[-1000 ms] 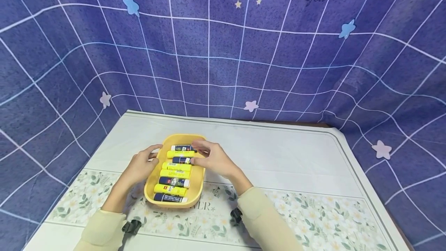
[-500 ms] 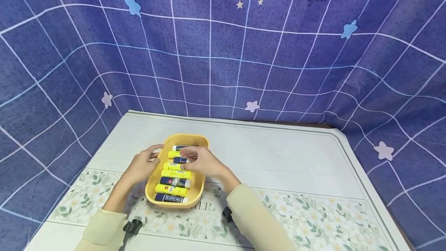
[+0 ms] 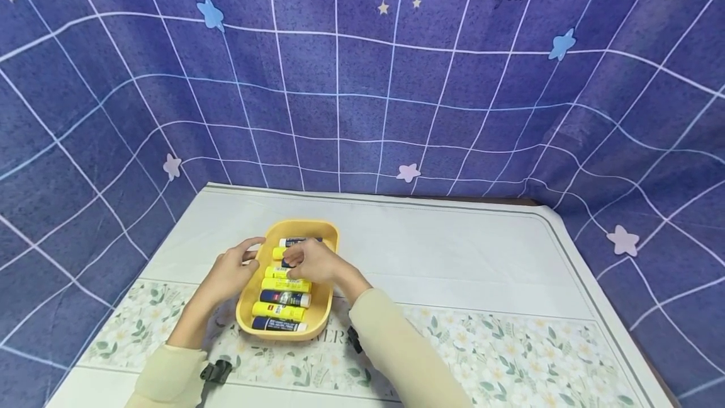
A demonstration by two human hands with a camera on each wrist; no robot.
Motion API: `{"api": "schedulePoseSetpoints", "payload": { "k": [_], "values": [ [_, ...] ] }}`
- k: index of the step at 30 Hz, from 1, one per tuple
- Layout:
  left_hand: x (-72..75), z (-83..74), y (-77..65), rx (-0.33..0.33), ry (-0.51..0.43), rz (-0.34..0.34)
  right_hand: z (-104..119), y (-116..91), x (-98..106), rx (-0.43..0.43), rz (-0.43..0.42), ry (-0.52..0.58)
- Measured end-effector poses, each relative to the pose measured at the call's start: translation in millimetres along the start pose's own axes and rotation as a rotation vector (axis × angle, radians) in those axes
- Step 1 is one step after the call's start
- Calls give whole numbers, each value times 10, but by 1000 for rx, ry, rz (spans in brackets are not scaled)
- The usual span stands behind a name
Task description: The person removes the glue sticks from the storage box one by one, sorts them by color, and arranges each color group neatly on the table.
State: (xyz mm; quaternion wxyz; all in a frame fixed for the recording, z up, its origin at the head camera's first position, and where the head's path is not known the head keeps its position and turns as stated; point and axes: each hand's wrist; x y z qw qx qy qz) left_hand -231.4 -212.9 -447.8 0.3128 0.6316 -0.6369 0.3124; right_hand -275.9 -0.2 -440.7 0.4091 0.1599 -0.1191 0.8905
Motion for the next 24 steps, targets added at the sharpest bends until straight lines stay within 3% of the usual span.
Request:
{"api": "schedulePoseSetpoints", "payload": {
  "k": [10, 17, 24],
  "values": [
    [-21, 10, 7, -5, 14, -6, -6, 81, -34, -74, 21, -51],
    [-29, -4, 8, -4, 23, -5, -7, 125, -100, -90, -11, -161],
    [-45, 0, 13, 7, 36, 3, -26, 133, -195, -113, -50, -202]
  ]
}}
Point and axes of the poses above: each hand's wrist, its own y-axis towards the middle knuckle, its own x-axis out of the back of the hand, z = x × y, and after that the axes turned 8 degrees about y, right-handed
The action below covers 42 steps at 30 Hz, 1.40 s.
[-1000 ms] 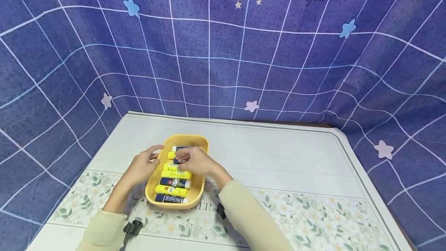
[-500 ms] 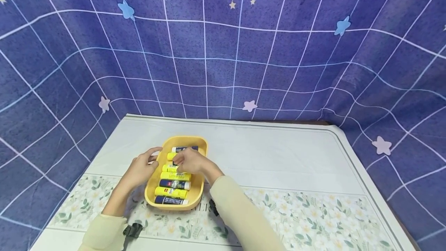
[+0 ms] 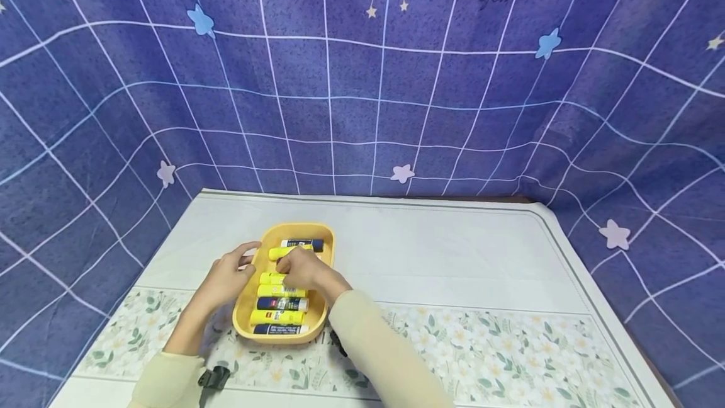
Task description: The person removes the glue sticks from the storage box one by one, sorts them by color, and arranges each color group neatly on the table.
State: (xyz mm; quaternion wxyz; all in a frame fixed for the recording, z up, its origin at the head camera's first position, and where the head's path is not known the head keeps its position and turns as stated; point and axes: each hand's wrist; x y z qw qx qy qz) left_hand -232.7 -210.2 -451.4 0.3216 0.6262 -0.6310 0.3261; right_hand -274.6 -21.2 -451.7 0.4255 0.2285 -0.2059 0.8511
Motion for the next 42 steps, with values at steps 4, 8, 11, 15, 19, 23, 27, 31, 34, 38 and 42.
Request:
{"api": "schedulePoseSetpoints", "payload": {
  "k": [4, 8, 11, 15, 19, 23, 27, 31, 34, 38, 42],
  "values": [
    [-12, 8, 0, 2, -2, 8, -24, 8, -49, -17, -18, -21],
    [-13, -4, 7, -3, -11, 9, -40, 11, -67, 0, -38, -44],
    [-15, -21, 14, -7, -20, 14, -49, 5, -76, 10, -58, -42],
    [-18, -34, 19, -16, -28, 20, -36, -29, -75, 2, -106, -18],
    [-18, -27, 13, -29, -20, 15, -9, -79, -33, 17, -161, 18],
    [-25, -17, 10, -32, -9, 13, 1, -127, 60, 76, -211, 96],
    [-45, -10, 17, -22, -3, 4, 4, -177, 171, 93, -267, 291],
    [-48, -2, 8, -5, 5, -5, 30, -219, 301, 84, -317, 505],
    [-39, -3, -6, 8, 3, -1, 37, -237, 418, 87, -381, 637],
    [-24, -10, -13, 13, -11, -1, -31, -251, 590, 70, -513, 773],
    [-12, -19, -8, 12, -25, 2, -199, -270, 750, 34, -639, 836]
  ]
}}
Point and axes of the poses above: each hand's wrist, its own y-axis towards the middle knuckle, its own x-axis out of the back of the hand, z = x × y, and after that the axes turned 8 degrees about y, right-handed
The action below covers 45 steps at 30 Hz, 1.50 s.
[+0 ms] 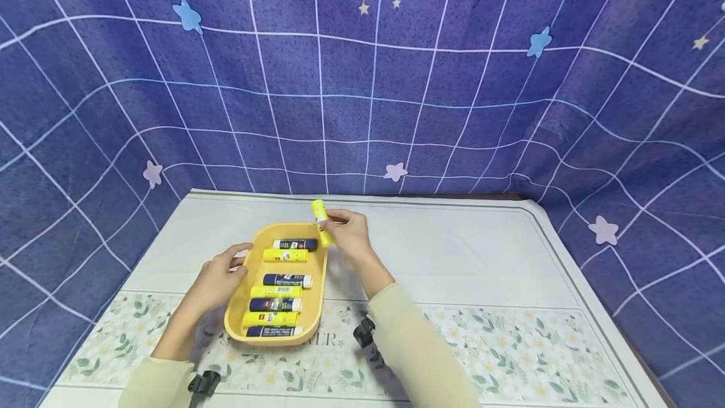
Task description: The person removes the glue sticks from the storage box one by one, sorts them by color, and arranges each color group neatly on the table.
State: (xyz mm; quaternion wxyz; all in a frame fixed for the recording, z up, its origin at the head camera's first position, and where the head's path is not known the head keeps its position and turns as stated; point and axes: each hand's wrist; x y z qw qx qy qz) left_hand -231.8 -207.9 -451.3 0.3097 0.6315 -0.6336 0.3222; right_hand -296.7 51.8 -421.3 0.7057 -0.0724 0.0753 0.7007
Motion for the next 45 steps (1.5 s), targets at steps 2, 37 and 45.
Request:
{"api": "schedulePoseSetpoints", "payload": {
  "k": [2, 37, 45],
  "values": [
    [6, -1, -1, 1, 2, 1, -26, 52, 107, 6, -66, 28],
    [5, -17, 15, 16, 16, 0, -553, 191, 523, -136, -293, -403],
    [8, 3, 13, 11, 29, -4, -552, 189, 466, -93, -287, -528]
  ]
}}
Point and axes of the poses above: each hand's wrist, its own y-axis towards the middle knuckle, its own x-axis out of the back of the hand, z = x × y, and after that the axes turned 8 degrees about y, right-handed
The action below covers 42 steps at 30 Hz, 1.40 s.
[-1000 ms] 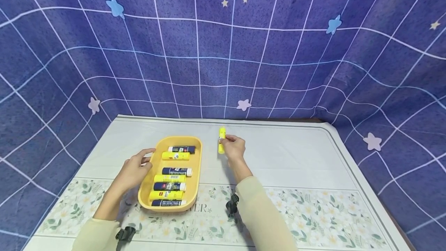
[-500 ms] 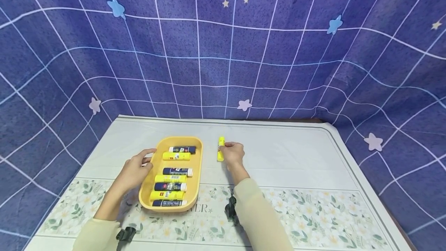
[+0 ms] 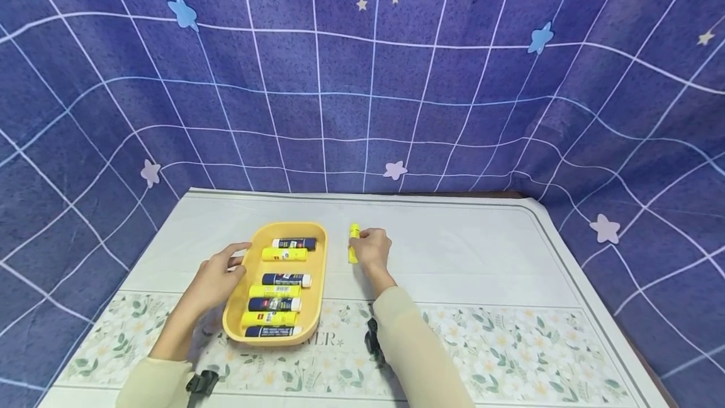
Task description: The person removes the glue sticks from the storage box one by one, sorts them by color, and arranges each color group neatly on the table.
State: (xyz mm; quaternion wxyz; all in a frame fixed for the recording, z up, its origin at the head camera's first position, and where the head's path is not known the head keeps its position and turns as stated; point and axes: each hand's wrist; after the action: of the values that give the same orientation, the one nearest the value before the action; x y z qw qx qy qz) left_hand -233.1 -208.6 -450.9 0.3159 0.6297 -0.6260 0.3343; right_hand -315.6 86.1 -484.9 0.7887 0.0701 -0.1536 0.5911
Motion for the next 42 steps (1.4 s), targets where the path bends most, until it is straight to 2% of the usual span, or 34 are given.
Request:
{"api": "schedulePoseSetpoints", "payload": {
  "k": [13, 15, 19, 23, 29, 34, 42],
  "values": [
    [9, -15, -20, -4, -2, -2, 49, -14, 39, 51, -41, -76],
    [4, -12, -21, -1, -6, 3, 90, -14, 58, 96, -59, -56],
    [2, -4, -24, 1, -2, 4, 244, -22, 81, 261, -60, 33],
    [11, -3, -21, 0, 4, 2, 473, -101, 78, 369, 67, 165],
    [16, -21, 3, -4, 0, 8, 707, -277, 5, 385, 331, 276],
    [15, -26, 18, -13, 7, 2, 747, -363, -114, 408, 495, 247],
    [12, -14, -7, -12, 6, 5, 690, -455, -307, 409, 617, 168]
  ]
}}
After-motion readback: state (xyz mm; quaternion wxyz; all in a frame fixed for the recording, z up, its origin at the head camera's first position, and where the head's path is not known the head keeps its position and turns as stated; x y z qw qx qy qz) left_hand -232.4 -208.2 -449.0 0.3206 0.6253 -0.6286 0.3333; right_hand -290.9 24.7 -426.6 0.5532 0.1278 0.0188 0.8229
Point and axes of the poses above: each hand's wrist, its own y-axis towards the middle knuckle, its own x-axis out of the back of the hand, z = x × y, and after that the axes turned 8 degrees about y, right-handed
